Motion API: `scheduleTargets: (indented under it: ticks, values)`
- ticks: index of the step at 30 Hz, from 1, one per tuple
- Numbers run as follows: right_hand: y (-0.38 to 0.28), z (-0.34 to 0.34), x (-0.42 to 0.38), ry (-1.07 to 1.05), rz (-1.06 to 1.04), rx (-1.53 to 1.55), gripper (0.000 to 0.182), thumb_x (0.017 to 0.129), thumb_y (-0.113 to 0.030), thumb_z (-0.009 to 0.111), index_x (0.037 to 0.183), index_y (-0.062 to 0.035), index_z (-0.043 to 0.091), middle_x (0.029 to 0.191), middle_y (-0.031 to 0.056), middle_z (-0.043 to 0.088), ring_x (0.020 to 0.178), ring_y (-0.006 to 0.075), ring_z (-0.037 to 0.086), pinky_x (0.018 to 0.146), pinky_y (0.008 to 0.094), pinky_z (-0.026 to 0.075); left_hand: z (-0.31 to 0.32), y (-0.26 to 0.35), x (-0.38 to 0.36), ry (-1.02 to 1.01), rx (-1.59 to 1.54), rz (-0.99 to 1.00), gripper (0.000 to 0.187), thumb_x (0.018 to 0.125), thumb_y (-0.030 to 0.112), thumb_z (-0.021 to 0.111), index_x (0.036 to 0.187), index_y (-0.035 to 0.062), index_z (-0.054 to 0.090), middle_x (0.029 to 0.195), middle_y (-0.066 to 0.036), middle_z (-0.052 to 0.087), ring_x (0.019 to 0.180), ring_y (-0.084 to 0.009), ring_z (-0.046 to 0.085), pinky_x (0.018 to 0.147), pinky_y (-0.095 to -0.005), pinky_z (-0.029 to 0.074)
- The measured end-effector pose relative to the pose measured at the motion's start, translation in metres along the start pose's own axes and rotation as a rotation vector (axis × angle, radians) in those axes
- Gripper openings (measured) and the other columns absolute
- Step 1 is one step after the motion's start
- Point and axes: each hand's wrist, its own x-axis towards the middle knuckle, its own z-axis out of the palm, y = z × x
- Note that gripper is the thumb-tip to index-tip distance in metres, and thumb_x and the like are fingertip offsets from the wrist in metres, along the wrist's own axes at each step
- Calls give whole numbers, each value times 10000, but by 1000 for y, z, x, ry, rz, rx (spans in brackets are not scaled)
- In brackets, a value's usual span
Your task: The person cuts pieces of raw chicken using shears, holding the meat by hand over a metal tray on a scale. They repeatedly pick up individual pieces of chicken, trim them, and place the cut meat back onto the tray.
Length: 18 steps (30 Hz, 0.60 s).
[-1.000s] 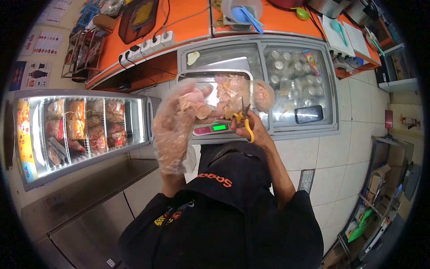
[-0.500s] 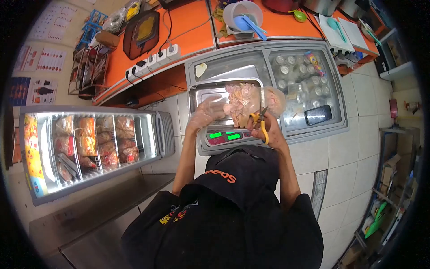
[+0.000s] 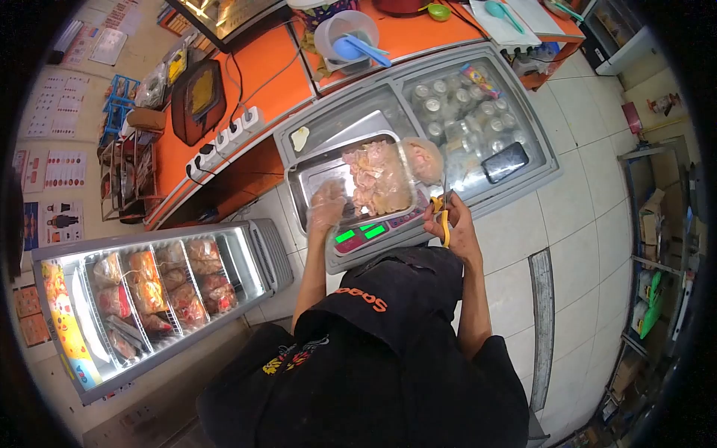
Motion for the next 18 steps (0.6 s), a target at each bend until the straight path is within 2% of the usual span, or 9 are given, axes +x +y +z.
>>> scheduleTargets:
  ticks: [1, 4, 7, 8, 11, 13, 15, 18]
  values:
    - [-4, -5, -3, 12, -13, -20, 483, 698, -203, 808, 1038, -40, 507, 874, 26, 583, 718, 80, 518, 630, 218, 408, -8, 28, -4, 32, -61, -134, 291, 735, 20, 604, 1023, -8, 635, 953, -104, 673, 842, -167, 630, 766, -287, 505]
    - [-9, -27, -12, 43, -5, -22, 501, 684, -195, 822, 1036, -38, 501, 868, 29, 581, 752, 93, 522, 668, 238, 419, -6, 46, -3, -261, -48, -230, 338, 701, 82, 697, 1021, -4, 633, 865, -100, 681, 772, -169, 636, 698, -297, 509]
    - [-17, -45, -22, 89, -9, -44, 445, 683, -152, 819, 972, -53, 496, 857, 34, 579, 791, 115, 543, 743, 273, 438, 0, 58, 5, -357, 12, -177, 312, 707, 148, 726, 975, 6, 653, 813, -86, 685, 722, -169, 633, 657, -292, 497]
    - [-15, -54, -25, 99, -6, -54, 429, 685, -145, 817, 953, -58, 493, 856, 36, 579, 797, 120, 548, 757, 280, 440, 7, 67, 8, -325, 24, -282, 229, 771, 164, 660, 953, 24, 662, 797, -108, 675, 688, -179, 623, 629, -313, 490]
    - [-16, -70, -31, 114, 11, -76, 406, 684, -127, 815, 904, -74, 479, 841, 35, 584, 796, 121, 558, 749, 280, 439, 51, 128, 28, -140, 42, 282, 199, 725, 57, 664, 917, 3, 660, 797, -99, 679, 681, -178, 624, 627, -315, 496]
    - [-15, -76, -31, 101, 13, -104, 401, 682, -119, 815, 889, -81, 473, 827, 31, 587, 786, 114, 560, 723, 271, 434, 82, 180, 40, -147, 293, 540, 172, 821, 115, 529, 891, 20, 655, 810, -166, 648, 734, -262, 630, 639, -417, 482]
    - [-9, -79, -29, 93, 2, -146, 399, 680, -113, 814, 886, -85, 474, 812, 24, 591, 771, 105, 561, 695, 260, 427, 140, 127, 75, -305, 785, 443, 163, 792, 107, 535, 859, 9, 647, 838, -176, 649, 782, -298, 633, 663, -424, 496]
    - [-18, -73, -27, 80, -56, -188, 387, 682, -103, 809, 877, -90, 475, 797, 12, 594, 754, 94, 560, 663, 248, 412, 181, 111, 91, -280, 955, 500, 154, 769, 95, 522, 816, 17, 648, 834, -175, 650, 806, -311, 641, 675, -412, 511]
